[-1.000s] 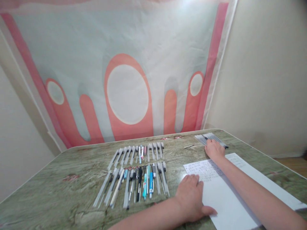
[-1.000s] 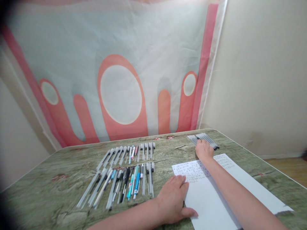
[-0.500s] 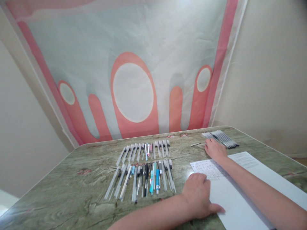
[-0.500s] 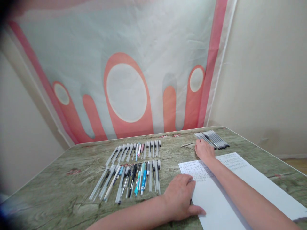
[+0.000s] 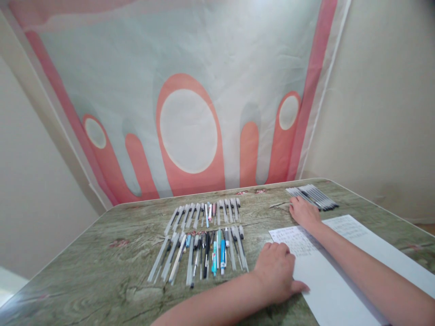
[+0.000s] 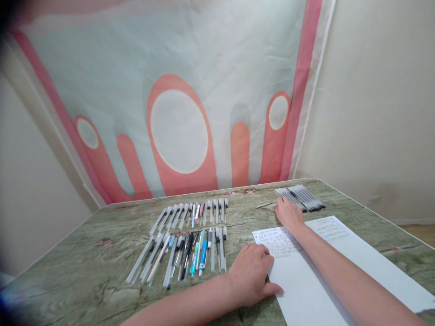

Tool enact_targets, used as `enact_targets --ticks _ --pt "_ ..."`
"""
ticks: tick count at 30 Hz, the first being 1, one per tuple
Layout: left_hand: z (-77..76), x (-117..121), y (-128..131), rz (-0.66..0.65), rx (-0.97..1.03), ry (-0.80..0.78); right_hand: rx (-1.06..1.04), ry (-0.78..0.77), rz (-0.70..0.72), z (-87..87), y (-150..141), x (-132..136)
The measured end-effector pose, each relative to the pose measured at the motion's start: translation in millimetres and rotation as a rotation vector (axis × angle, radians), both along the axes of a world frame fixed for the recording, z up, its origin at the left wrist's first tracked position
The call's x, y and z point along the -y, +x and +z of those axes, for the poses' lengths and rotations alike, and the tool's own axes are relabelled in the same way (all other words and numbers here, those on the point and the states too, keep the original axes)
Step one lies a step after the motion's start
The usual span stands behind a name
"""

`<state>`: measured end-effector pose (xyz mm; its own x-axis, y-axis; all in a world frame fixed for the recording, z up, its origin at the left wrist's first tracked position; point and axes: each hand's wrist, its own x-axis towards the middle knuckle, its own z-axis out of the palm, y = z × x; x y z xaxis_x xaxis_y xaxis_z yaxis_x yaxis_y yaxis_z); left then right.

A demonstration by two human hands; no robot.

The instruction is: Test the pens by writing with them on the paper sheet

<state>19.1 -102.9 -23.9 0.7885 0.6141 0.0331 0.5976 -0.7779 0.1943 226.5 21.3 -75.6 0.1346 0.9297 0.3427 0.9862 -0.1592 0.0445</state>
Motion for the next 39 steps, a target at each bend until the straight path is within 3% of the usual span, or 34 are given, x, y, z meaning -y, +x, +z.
enact_targets --ticks 6,10,14,18,21,23,29,34,39 --pt "0.7 -0.1 1.2 -0.024 -0.035 0.001 -0.011 0.019 0.017 -1.5 0.3 -0.1" --pt "17.9 -16.0 -14.6 -0.065 -0.044 -0.024 -0.044 0.046 0.035 4.3 -2.8 3.0" --pt "52.0 -47.0 -49.1 0.149 -0.023 -0.013 -0.139 0.096 0.112 24.6 -13.5 8.4" --pt "72.6 -67.5 -73.1 0.424 -0.159 -0.068 -0.382 -0.012 0.363 48.0 -47.2 26.2" --pt "69.7 -67.7 -77.1 0.562 -0.257 -0.131 -0.588 -0.213 0.690 47.8 -86.5 50.9" --pt "63.0 -63.3 -77.8 0.601 -0.261 -0.156 -0.679 -0.262 0.782 37.9 -111.2 68.3" --pt "40.9 -47.7 -82.0 0.659 -0.202 -0.140 -0.682 -0.101 0.865 8.5 -140.8 94.1" --pt "27.7 -39.2 -79.1 0.697 -0.182 -0.176 -0.702 -0.054 0.911 6.5 -136.5 93.9" --pt "24.2 -34.1 -73.6 0.771 -0.235 -0.170 -0.712 0.001 0.837 3.8 -135.5 91.3"
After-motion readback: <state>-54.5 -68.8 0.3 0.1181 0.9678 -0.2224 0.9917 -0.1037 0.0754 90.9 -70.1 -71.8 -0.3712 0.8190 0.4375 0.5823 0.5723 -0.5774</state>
